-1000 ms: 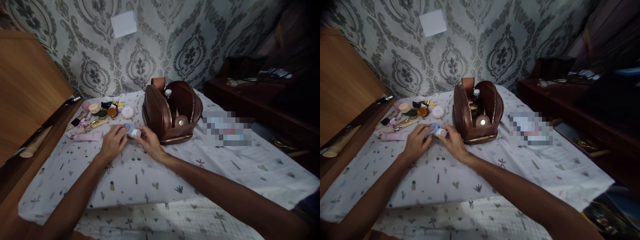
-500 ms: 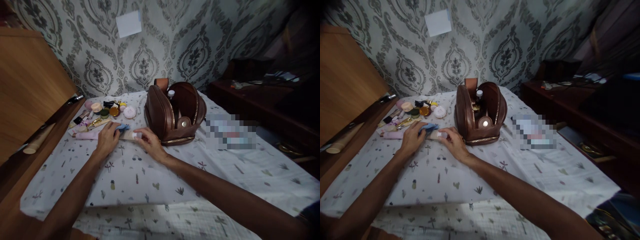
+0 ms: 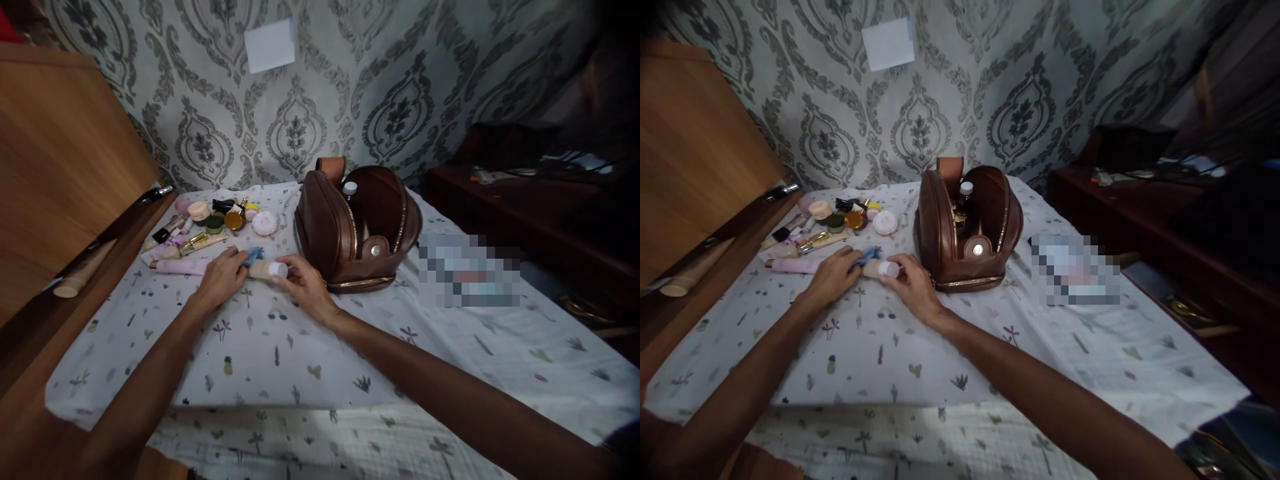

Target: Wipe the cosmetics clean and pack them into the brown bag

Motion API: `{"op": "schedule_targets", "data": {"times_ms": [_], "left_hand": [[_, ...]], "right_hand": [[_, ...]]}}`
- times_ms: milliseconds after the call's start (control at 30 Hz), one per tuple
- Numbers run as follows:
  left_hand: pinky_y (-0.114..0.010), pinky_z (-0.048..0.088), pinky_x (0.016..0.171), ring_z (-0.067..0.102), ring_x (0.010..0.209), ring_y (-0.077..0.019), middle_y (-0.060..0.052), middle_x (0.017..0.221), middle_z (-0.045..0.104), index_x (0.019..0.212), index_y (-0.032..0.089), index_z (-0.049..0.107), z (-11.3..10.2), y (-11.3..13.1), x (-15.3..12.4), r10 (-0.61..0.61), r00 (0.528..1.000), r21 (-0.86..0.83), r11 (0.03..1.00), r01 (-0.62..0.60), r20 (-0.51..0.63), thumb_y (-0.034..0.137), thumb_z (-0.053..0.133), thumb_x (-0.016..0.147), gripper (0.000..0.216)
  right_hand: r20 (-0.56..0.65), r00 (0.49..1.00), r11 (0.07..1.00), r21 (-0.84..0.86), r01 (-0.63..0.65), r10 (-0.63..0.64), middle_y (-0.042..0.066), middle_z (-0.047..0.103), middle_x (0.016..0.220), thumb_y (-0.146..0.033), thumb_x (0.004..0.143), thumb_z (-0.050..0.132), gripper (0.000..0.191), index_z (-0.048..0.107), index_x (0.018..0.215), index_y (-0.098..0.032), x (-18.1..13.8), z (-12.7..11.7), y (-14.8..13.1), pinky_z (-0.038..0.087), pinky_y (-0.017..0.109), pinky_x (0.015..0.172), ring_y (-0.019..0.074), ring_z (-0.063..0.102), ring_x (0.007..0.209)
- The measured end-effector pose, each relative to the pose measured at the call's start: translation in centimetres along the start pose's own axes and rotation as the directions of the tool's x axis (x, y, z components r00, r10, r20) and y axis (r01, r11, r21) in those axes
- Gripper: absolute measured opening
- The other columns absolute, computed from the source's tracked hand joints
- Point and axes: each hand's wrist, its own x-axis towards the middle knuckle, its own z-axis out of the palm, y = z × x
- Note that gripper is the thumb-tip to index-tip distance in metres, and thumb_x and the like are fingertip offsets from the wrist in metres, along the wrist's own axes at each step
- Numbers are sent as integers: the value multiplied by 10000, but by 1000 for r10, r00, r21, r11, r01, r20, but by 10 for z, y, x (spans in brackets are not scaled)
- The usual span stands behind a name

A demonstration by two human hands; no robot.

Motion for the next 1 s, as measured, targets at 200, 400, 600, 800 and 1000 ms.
{"op": "schedule_targets", "data": {"times_ms": [200,400,600,800,1000], "left_hand": [[-387,488,888,583,992,-248,-81,980,635,1064,196,668,-13,15,-3,129,959,-154,973,-172,-254,179,448,887,283],[-402,426,890,566,982,-244,-73,984,678,1004,198,664,-25,25,-3,355,928,-195,908,-372,-117,253,424,949,252],[-313,378,696,515,733,-190,-18,741,567,752,207,530,-22,-4,3,101,995,-235,967,-97,4,387,379,978,326],[-284,318,618,443,625,-152,27,612,457,667,209,449,-9,-13,6,-76,994,-436,899,33,-82,451,436,951,374],[-270,339,598,440,613,-141,20,609,475,634,198,483,1,2,6,-259,951,-687,722,77,-166,500,497,917,415]], "right_hand": [[33,983,981,-74,180,-178,49,603,1031,-235,886,643,270,664,1154,-246,-3,-2,-2,544,328,815,168,617,853],[155,896,888,-146,437,-416,84,574,1146,-143,919,557,291,674,1154,-268,-9,-2,-4,516,367,942,212,597,1070],[154,908,891,-185,415,-391,90,579,1192,-116,916,541,340,622,1218,-251,-9,-3,-5,524,364,948,206,597,1089],[68,959,959,-56,278,-274,90,614,1140,-200,876,648,368,587,1239,-209,-6,0,-2,552,372,899,201,630,986],[-49,998,927,375,-21,42,44,678,1032,-373,734,803,479,607,1141,-212,5,4,3,559,338,882,179,660,938]]}}
